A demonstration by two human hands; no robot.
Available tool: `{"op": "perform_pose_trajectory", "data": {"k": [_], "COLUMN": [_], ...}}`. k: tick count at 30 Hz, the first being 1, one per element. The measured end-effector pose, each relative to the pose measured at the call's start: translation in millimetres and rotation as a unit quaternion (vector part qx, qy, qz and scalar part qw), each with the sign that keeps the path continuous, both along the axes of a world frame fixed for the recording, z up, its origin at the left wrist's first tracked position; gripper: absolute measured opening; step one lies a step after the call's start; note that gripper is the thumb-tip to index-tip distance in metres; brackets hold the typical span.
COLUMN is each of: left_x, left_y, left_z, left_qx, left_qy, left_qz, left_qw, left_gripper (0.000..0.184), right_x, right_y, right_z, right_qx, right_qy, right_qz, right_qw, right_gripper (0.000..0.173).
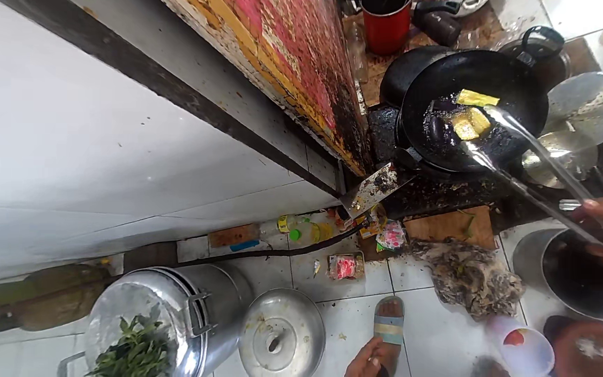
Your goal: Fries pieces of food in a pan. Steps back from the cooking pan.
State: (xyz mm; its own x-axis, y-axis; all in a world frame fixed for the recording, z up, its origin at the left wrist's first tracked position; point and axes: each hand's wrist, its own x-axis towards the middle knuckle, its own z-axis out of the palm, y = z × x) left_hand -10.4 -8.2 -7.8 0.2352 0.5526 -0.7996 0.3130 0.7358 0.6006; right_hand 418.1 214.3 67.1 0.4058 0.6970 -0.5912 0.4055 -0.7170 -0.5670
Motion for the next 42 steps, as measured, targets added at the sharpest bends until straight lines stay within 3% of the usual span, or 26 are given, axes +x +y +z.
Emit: {"op": "perform_pose_trajectory", "data": {"k": [2,5,8,14,21,27,31,35,42], "left_x": [0,0,2,2,-1,-2,-2,-3,-4], "left_y": [-1,-1,-1,-1,-2,1,1,0,-1], "left_z": [-2,-2,-2,-1,-5,-4,-4,-4,-6], "left_qx": [0.001,0.000,-0.001,-0.001,0.000,-0.005,-0.008,-0.011,-0.010], "left_qy": [-0.001,0.001,0.006,0.009,0.005,0.007,0.007,0.008,0.008], "left_qz": [-0.002,-0.009,-0.008,0.001,0.005,0.002,0.002,0.010,0.010], "left_qw": [1.000,1.000,1.000,1.000,1.000,1.000,1.000,1.000,1.000], "left_gripper": [0.055,0.056,0.055,0.053,0.055,0.054,0.053,0.053,0.054], "right_x": [13,32,26,17,-1,26,49,60,40], "right_y": [5,19,37,46,61,75,81,77,59], "right_z": [-13,-43,-42,-41,-33,-52,-77,-97,-79], "right_qx": [0.054,0.113,0.099,0.084,0.096,0.070,0.055,0.082,0.144], "right_qy": [-0.129,-0.230,-0.279,-0.372,-0.414,-0.412,-0.361,-0.287,-0.258], "right_qz": [0.116,0.194,0.217,0.273,0.334,0.324,0.274,0.203,0.184], "right_qw": [0.983,0.947,0.930,0.883,0.841,0.849,0.890,0.932,0.937], "right_gripper": [0.039,0.045,0.049,0.041,0.037,0.041,0.047,0.036,0.031]}}
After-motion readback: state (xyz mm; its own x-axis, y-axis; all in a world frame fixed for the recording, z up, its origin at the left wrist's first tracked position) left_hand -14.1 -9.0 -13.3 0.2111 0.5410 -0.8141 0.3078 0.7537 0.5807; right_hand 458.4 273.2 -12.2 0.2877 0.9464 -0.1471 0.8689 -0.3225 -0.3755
